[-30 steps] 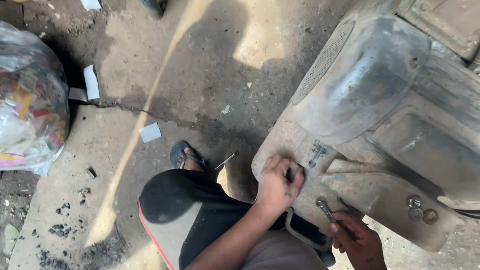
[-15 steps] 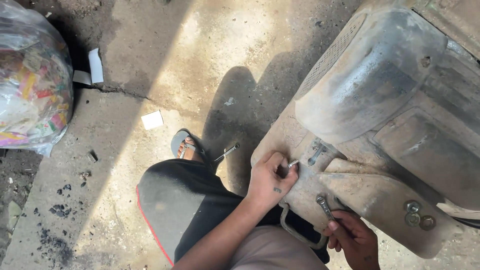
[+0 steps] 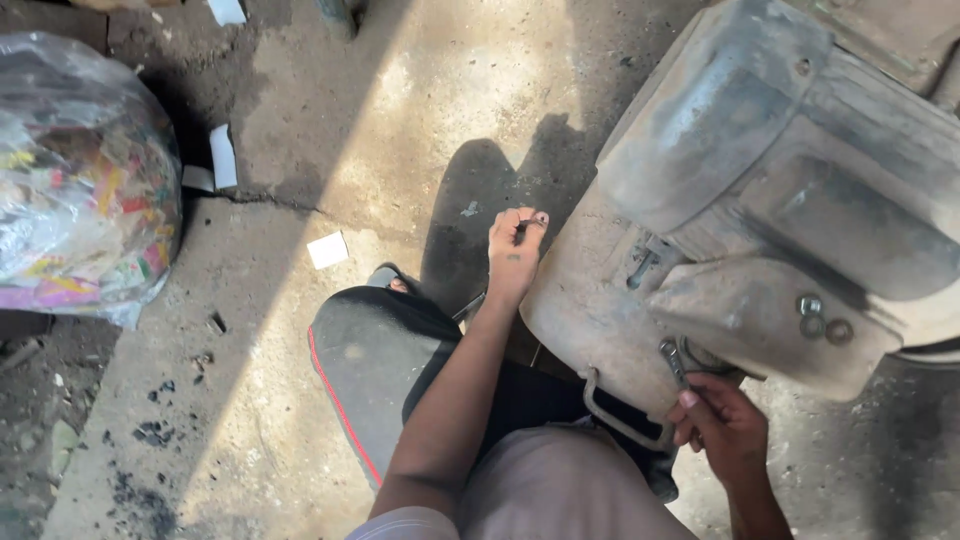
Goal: The person sits on the ground and uses a wrench to tighten bolts on the motor of an air compressor. They adjust the motor's position and continue securing the bolts with the wrench.
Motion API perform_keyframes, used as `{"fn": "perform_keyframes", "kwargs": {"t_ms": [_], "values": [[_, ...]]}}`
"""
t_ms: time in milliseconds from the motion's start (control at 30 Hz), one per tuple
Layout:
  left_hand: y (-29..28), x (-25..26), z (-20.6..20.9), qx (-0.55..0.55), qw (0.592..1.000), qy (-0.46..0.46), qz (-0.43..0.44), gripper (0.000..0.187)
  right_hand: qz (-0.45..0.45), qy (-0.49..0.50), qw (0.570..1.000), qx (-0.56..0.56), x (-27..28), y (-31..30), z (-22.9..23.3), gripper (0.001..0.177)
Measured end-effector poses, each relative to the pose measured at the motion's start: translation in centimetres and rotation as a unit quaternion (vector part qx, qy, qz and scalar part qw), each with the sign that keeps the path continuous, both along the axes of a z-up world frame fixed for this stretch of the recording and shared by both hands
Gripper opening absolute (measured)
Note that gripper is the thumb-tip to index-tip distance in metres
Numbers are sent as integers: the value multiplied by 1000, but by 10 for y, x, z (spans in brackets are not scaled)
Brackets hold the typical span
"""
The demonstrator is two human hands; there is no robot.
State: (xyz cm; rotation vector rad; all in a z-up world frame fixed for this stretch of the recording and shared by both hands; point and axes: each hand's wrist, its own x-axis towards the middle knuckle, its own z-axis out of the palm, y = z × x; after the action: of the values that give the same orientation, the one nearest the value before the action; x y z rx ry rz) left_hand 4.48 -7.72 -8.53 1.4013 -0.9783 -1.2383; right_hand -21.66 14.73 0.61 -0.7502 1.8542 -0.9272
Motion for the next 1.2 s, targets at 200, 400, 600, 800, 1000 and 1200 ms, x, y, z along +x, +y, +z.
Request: {"fn": "perform_keyframes", "kwargs": {"t_ms": [200,400,600,800,1000,1200], "values": [[-26,70,-133,145,955,-256,-25,44,-64,23,996,-62,5,13,-18,21],[-41,132,-164,310,889,-337,-33,29,-59,49,977,-197,19,15,-19,13],[-13,98,-273,233,851,-410,-232,36,-95,43,968,-227,19,14,-35,14],[-10,93,-273,185,836,-446,-261,63,-164,45,967,-191,15,11,-42,13],[-70,47,-77,233,972,-10,-11,32,-119,56,966,-223,19,11,-34,14],[-74,-5,1,-55,912,360,-189,30,-128,30,965,-228,26,13,-26,15]]}}
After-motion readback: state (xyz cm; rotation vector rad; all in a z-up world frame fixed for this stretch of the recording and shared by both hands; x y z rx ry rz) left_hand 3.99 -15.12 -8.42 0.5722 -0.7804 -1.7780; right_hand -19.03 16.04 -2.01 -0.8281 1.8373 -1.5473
